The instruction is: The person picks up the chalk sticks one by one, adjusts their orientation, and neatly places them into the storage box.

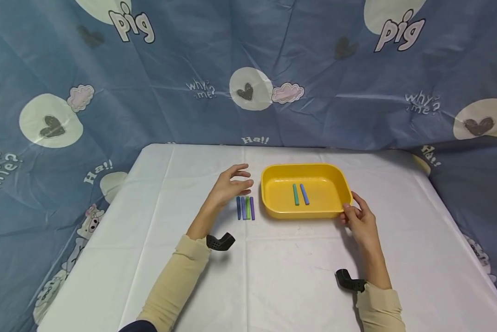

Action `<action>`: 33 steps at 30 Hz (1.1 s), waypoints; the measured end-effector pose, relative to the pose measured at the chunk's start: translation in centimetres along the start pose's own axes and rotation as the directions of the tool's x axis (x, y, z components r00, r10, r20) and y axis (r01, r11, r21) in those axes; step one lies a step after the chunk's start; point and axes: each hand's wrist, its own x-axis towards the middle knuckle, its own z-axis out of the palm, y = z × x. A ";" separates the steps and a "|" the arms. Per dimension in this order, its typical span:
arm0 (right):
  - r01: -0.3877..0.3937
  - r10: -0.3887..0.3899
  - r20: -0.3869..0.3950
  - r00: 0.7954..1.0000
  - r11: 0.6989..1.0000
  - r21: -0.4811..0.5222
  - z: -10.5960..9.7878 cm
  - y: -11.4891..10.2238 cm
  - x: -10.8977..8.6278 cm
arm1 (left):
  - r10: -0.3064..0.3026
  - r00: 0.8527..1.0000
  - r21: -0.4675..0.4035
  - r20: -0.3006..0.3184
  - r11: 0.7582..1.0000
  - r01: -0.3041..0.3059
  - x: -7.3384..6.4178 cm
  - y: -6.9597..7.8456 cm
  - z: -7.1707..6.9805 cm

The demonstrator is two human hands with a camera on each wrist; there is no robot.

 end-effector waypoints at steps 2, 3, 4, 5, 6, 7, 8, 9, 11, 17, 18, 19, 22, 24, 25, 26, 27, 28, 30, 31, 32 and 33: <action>0.007 -0.007 -0.001 1.000 1.000 -0.003 -0.1 0.0 0.0 | 0.006 1.000 -0.010 -0.002 1.000 -0.006 0.0 -0.2 -0.3; 0.009 -0.009 -0.002 1.000 1.000 -0.002 -0.1 0.1 0.0 | 0.007 1.000 -0.017 -0.005 1.000 -0.007 -0.1 -0.3 -0.5; 0.012 -0.012 -0.001 1.000 1.000 -0.003 -0.1 0.1 0.0 | 0.007 1.000 -0.022 -0.009 1.000 -0.007 -0.1 -0.4 -0.7; 0.014 -0.014 0.001 1.000 1.000 -0.002 -0.2 0.1 0.0 | 0.006 1.000 -0.024 -0.013 1.000 -0.007 -0.2 -0.5 -1.0; 0.016 -0.016 0.002 1.000 1.000 -0.002 -0.2 0.1 0.0 | 0.004 1.000 -0.031 -0.020 1.000 -0.005 -0.3 -0.6 -1.2; 0.016 -0.016 0.002 1.000 1.000 -0.004 -0.2 0.1 0.0 | 0.002 1.000 -0.038 -0.027 0.999 -0.003 -0.4 -0.8 -1.5; 0.014 -0.014 0.002 1.000 1.000 -0.004 -0.2 0.0 0.0 | -0.003 0.999 -0.045 -0.034 0.999 0.002 -0.5 -1.0 -1.7; 0.013 -0.013 0.001 1.000 1.000 -0.007 -0.2 0.0 -0.1 | -0.006 0.999 -0.055 -0.041 0.998 0.004 -0.6 -1.2 -2.0; 0.009 -0.009 -0.002 1.000 1.000 -0.007 -0.3 -0.1 -0.1 | -0.009 0.999 -0.075 -0.054 0.997 0.005 -0.9 -1.5 -2.5; 0.006 -0.006 -0.008 1.000 1.000 -0.001 -0.5 -0.4 0.1 | -0.004 0.997 -0.120 -0.078 0.993 -0.005 -1.3 -2.1 -3.7; 0.006 -0.006 -0.008 1.000 1.000 -0.001 -0.5 -0.4 0.2 | -0.004 0.997 -0.119 -0.080 0.993 -0.006 -1.3 -2.2 -3.8; 0.007 -0.007 -0.007 1.000 1.000 0.002 -0.6 -0.4 0.2 | -0.007 0.997 -0.116 -0.081 0.993 -0.003 -1.3 -2.3 -3.9; 0.009 -0.009 -0.005 1.000 1.000 0.013 -0.6 -0.4 0.2 | -0.024 0.996 -0.110 -0.080 0.994 0.015 -1.5 -2.8 -4.2; 0.009 -0.009 -0.005 1.000 1.000 0.019 -0.7 -0.3 0.1 | -0.040 0.996 -0.103 -0.079 0.994 0.032 -1.6 -3.2 -4.4; 0.008 -0.008 -0.004 1.000 1.000 0.027 -0.6 -0.3 0.1 | -0.046 0.996 -0.098 -0.079 0.994 0.038 -1.6 -3.3 -4.5; 0.009 -0.008 -0.003 1.000 1.000 0.029 -0.6 -0.3 0.0 | -0.048 0.996 -0.088 -0.082 0.995 0.041 -1.7 -3.5 -4.6; 0.009 -0.009 -0.002 1.000 1.000 0.026 -0.6 -0.2 0.0 | -0.050 0.995 -0.081 -0.085 0.996 0.043 -1.8 -3.6 -4.7; 0.009 -0.009 0.000 1.000 1.000 0.021 -0.5 -0.2 -0.1 | -0.054 0.995 -0.075 -0.090 0.996 0.047 -1.9 -3.8 -4.8; 0.010 -0.010 0.001 1.000 1.000 0.008 -0.4 -0.1 -0.1 | -0.062 0.993 -0.054 -0.096 0.997 0.057 -2.1 -4.0 -5.0; 0.010 -0.010 0.003 1.000 1.000 0.003 -0.4 0.0 0.0 | -0.069 0.993 -0.039 -0.096 0.997 0.066 -2.2 -4.1 -5.1; 0.010 -0.010 0.004 1.000 1.000 -0.012 -0.3 0.1 0.0 | -0.079 0.992 -0.024 -0.094 0.997 0.077 -2.3 -4.3 -5.3; 0.009 -0.009 0.005 1.000 1.000 -0.025 -0.2 0.1 0.0 | -0.088 0.992 -0.003 -0.091 0.996 0.088 -2.4 -4.4 -5.4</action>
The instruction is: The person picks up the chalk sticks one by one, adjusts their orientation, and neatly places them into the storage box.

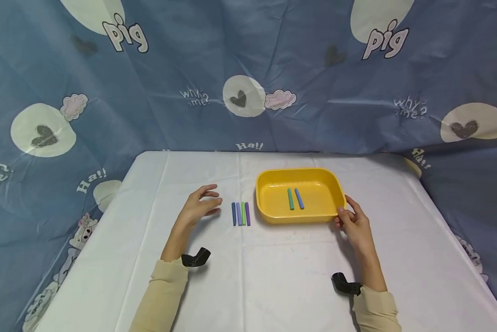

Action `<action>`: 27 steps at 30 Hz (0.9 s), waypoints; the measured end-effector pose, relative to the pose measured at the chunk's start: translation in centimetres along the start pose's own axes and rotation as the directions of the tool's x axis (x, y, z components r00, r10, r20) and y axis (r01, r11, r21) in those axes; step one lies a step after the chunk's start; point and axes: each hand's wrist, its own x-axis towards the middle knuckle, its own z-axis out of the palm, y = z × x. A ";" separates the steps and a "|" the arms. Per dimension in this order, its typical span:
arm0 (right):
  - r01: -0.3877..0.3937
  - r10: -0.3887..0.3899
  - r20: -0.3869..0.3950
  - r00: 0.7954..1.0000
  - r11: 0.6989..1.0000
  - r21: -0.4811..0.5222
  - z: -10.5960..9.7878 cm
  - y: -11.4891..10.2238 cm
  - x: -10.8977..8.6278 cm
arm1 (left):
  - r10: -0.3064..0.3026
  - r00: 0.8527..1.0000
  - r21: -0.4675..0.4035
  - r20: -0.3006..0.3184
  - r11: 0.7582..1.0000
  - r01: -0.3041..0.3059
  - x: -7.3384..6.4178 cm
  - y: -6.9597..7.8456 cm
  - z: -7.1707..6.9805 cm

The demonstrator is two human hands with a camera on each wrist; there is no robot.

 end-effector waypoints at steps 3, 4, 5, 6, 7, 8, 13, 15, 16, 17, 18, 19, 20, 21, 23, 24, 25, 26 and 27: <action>0.000 0.000 -0.003 1.000 1.000 -0.013 -0.1 0.2 0.0 | -0.030 0.999 0.078 0.022 0.997 0.028 0.0 -0.5 -0.1; -0.002 0.002 -0.004 1.000 1.000 -0.012 -0.1 0.2 0.0 | -0.036 0.999 0.103 0.032 0.994 0.032 0.0 -0.6 -0.1; -0.006 0.006 -0.004 1.000 1.000 -0.014 0.0 0.2 0.0 | -0.044 0.998 0.129 0.040 0.991 0.039 0.0 -0.7 0.0; -0.006 0.006 -0.003 1.000 1.000 -0.018 0.0 0.2 0.0 | -0.052 0.998 0.155 0.047 0.987 0.044 -0.1 -0.8 0.0; -0.009 0.009 -0.001 1.000 1.000 -0.017 0.1 0.1 0.0 | -0.063 0.997 0.181 0.050 0.982 0.053 -0.1 -0.9 0.0; -0.013 0.013 0.004 1.000 1.000 -0.012 0.2 0.0 0.1 | -0.067 0.996 0.209 0.053 0.976 0.055 -0.2 -1.0 0.0; -0.019 0.019 0.018 1.000 1.000 0.009 0.8 -1.1 -0.2 | -0.072 0.996 0.320 0.056 0.946 0.050 -0.5 -0.9 0.1; -0.016 0.016 0.010 1.000 1.000 0.006 0.7 -0.9 -0.2 | -0.066 0.996 0.356 0.059 0.934 0.041 -0.4 -1.0 0.3; -0.014 0.014 0.004 1.000 1.000 0.000 0.5 -0.8 -0.2 | -0.063 0.996 0.376 0.059 0.926 0.036 -0.3 -1.1 0.4; -0.012 0.012 0.000 1.000 1.000 -0.010 0.4 -0.6 -0.2 | -0.057 0.997 0.399 0.058 0.917 0.030 -0.3 -1.2 0.6; -0.009 0.009 -0.005 1.000 1.000 -0.022 0.1 -0.3 -0.1 | -0.051 0.997 0.422 0.057 0.906 0.023 -0.2 -1.3 0.8; -0.007 0.007 -0.008 1.000 0.999 -0.031 0.0 0.1 0.0 | -0.046 0.998 0.445 0.053 0.895 0.018 -0.2 -1.4 0.8; -0.008 0.008 -0.010 1.000 0.999 -0.033 0.1 0.1 0.0 | -0.043 0.998 0.459 0.053 0.888 0.014 -0.2 -1.4 0.9; -0.007 0.006 -0.011 1.000 0.999 -0.033 0.1 0.0 0.0 | -0.036 0.998 0.477 0.052 0.879 0.006 -0.3 -1.4 1.0; -0.001 0.001 -0.010 1.000 1.000 -0.026 0.1 0.0 0.0 | -0.021 0.998 0.525 0.053 0.851 -0.010 -0.4 -1.2 1.2; 0.000 0.000 -0.010 1.000 1.000 -0.025 0.1 0.0 0.0 | -0.014 0.998 0.543 0.057 0.840 -0.019 -0.4 -1.1 1.4; 0.002 -0.002 -0.010 1.000 1.000 -0.020 0.0 0.0 0.0 | -0.006 0.998 0.564 0.059 0.825 -0.029 -0.4 -1.0 1.5; 0.003 -0.003 -0.009 1.000 1.000 -0.015 0.0 0.1 0.1 | 0.004 0.998 0.583 0.063 0.812 -0.040 -0.4 -1.0 1.6; 0.004 -0.004 -0.009 1.000 1.000 -0.012 -0.1 0.1 0.1 | 0.016 0.998 0.605 0.066 0.795 -0.052 -0.4 -0.9 1.8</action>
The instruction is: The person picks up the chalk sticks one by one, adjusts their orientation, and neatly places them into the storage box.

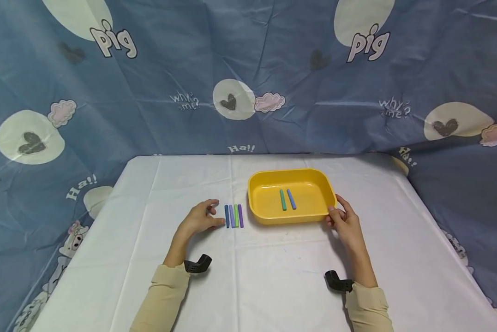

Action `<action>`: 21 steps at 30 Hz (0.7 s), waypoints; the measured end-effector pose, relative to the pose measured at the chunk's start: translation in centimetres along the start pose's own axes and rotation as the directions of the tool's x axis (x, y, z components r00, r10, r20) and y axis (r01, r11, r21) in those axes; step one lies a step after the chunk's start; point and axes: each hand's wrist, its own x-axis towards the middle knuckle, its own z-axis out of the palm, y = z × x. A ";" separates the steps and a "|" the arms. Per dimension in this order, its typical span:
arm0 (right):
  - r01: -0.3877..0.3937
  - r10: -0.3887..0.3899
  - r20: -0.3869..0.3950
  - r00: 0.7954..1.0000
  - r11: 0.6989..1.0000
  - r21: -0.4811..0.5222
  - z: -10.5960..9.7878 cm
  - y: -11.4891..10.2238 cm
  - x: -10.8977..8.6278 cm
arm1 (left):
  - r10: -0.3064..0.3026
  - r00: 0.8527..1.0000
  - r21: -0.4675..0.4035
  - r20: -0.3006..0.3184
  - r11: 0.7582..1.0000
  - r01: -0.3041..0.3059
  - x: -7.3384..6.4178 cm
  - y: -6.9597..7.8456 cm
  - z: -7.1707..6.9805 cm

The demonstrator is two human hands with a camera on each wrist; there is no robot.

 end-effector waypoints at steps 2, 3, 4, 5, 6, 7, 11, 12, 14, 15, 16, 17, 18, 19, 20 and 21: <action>0.002 -0.002 0.002 1.000 1.000 0.006 0.0 0.1 0.1 | 0.020 1.000 0.038 -0.008 0.999 -0.019 0.0 0.1 0.2; 0.002 -0.002 0.003 1.000 1.000 0.006 0.0 0.1 0.1 | 0.033 0.999 0.058 -0.012 0.998 -0.032 -0.1 0.1 0.3; 0.003 -0.003 0.003 1.000 1.000 0.005 -0.1 0.1 0.1 | 0.045 0.999 0.077 -0.016 0.996 -0.043 -0.1 0.1 0.4; 0.004 -0.004 0.004 1.000 1.000 0.005 -0.1 0.2 0.1 | 0.056 0.998 0.094 -0.020 0.994 -0.054 -0.1 0.0 0.5; 0.003 -0.003 0.004 1.000 1.000 0.002 0.0 0.2 0.1 | 0.067 0.997 0.113 -0.025 0.992 -0.064 -0.1 0.0 0.6; 0.003 -0.003 0.005 1.000 1.000 0.001 -0.1 0.2 0.1 | 0.081 0.996 0.128 -0.031 0.989 -0.077 -0.1 -0.1 0.7; -0.002 0.002 0.004 1.000 1.000 -0.011 -0.1 0.2 0.1 | 0.115 0.992 0.153 -0.050 0.982 -0.106 -0.1 -0.3 0.9; -0.003 0.003 0.003 1.000 1.000 -0.012 -0.1 0.2 0.1 | 0.115 0.992 0.150 -0.052 0.983 -0.106 0.0 -0.3 0.9; -0.005 0.005 -0.002 1.000 0.999 -0.032 -0.1 0.2 0.0 | 0.105 0.993 0.133 -0.049 0.986 -0.097 0.0 -0.3 0.9; -0.005 0.005 -0.004 1.000 0.999 -0.047 -0.1 0.2 0.0 | 0.095 0.995 0.124 -0.044 0.988 -0.089 0.0 -0.3 0.9; -0.005 0.005 -0.006 1.000 0.998 -0.059 -0.1 0.2 0.0 | 0.089 0.995 0.118 -0.039 0.989 -0.084 0.0 -0.2 0.8; -0.006 0.006 -0.009 1.000 0.997 -0.071 -0.1 0.2 0.0 | 0.084 0.996 0.113 -0.035 0.990 -0.080 0.0 -0.2 0.8; -0.006 0.005 -0.010 1.000 0.997 -0.082 -0.1 0.2 0.1 | 0.079 0.996 0.108 -0.033 0.991 -0.075 -0.1 -0.1 0.8; -0.007 0.006 -0.012 1.000 0.995 -0.097 -0.1 0.1 0.1 | 0.077 0.996 0.108 -0.033 0.991 -0.073 -0.1 -0.1 0.8; -0.008 0.007 -0.013 1.000 0.994 -0.106 -0.1 0.1 0.1 | 0.076 0.997 0.109 -0.034 0.991 -0.072 -0.1 0.0 0.8; -0.010 0.009 -0.013 1.000 0.994 -0.107 -0.1 0.1 0.1 | 0.076 0.996 0.110 -0.039 0.991 -0.071 -0.1 0.1 0.8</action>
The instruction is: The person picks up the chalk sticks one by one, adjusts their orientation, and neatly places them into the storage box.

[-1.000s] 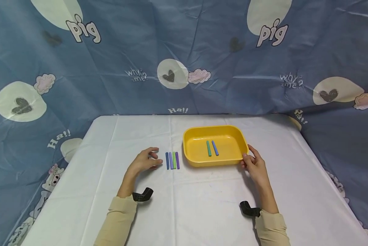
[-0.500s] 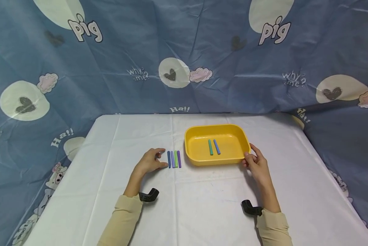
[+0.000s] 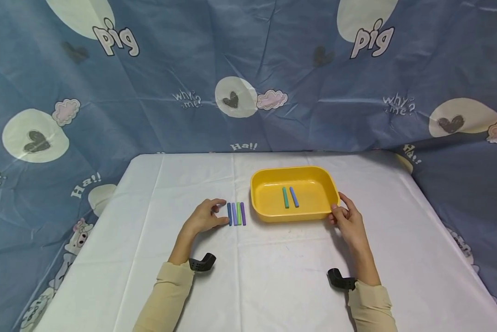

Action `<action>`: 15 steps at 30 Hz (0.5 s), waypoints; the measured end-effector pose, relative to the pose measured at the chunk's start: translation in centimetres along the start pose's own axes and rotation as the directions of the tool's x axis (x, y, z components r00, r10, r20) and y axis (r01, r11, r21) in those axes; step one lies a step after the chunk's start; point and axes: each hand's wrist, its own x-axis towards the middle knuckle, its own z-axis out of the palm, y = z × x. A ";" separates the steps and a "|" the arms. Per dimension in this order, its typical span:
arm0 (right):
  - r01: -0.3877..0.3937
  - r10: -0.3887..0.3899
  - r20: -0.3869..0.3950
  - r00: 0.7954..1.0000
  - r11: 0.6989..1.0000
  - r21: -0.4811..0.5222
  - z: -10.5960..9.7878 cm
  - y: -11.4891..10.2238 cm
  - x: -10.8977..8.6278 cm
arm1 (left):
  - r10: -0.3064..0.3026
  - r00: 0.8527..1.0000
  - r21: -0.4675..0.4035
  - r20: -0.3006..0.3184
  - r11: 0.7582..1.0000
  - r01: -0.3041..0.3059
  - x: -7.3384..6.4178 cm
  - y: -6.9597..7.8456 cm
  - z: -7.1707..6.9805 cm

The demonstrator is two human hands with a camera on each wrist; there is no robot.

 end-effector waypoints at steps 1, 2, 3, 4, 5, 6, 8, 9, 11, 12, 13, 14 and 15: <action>-0.001 0.001 0.000 1.000 1.000 -0.001 0.0 0.0 0.0 | 0.003 1.000 0.006 -0.007 1.000 -0.003 0.0 0.1 0.1; -0.003 0.003 0.001 1.000 1.000 0.005 0.0 -0.1 0.0 | 0.005 1.000 0.011 -0.012 1.000 -0.004 0.0 0.2 0.1; -0.004 0.004 0.001 1.000 1.000 0.003 0.0 -0.1 0.0 | 0.007 1.000 0.019 -0.016 1.000 -0.007 0.0 0.2 0.2; -0.005 0.005 0.001 1.000 1.000 0.008 0.0 -0.1 0.0 | 0.012 1.000 0.029 -0.021 1.000 -0.011 0.0 0.3 0.3; -0.006 0.006 0.002 1.000 1.000 0.017 0.0 -0.1 0.0 | 0.017 1.000 0.038 -0.024 0.999 -0.016 0.0 0.4 0.4; -0.006 0.006 0.003 1.000 1.000 0.020 0.0 -0.2 0.0 | 0.022 0.999 0.047 -0.025 0.999 -0.021 0.1 0.4 0.5; -0.005 0.004 0.006 1.000 1.000 0.027 0.0 -0.2 0.1 | 0.031 0.999 0.063 -0.020 0.998 -0.030 0.2 0.5 0.6; -0.003 0.002 0.008 1.000 1.000 0.024 0.0 -0.3 0.0 | 0.038 0.999 0.069 -0.020 0.997 -0.037 0.2 0.5 0.7; -0.003 0.002 0.011 1.000 1.000 0.029 0.0 -0.3 0.1 | 0.044 0.999 0.073 -0.020 0.996 -0.043 0.3 0.5 0.8; -0.003 0.002 0.012 1.000 1.000 0.024 0.0 -0.3 0.0 | 0.046 0.999 0.072 -0.021 0.996 -0.044 0.3 0.5 0.8; -0.003 0.002 0.012 1.000 1.000 0.028 0.0 -0.3 0.0 | 0.047 0.999 0.071 -0.024 0.996 -0.045 0.4 0.4 0.9; -0.004 0.004 0.010 1.000 1.000 0.027 0.0 -0.3 0.0 | 0.050 0.998 0.066 -0.030 0.997 -0.048 0.4 0.4 0.9; -0.005 0.005 0.008 1.000 1.000 0.026 0.0 -0.2 0.0 | 0.049 0.998 0.058 -0.035 0.997 -0.047 0.4 0.4 1.0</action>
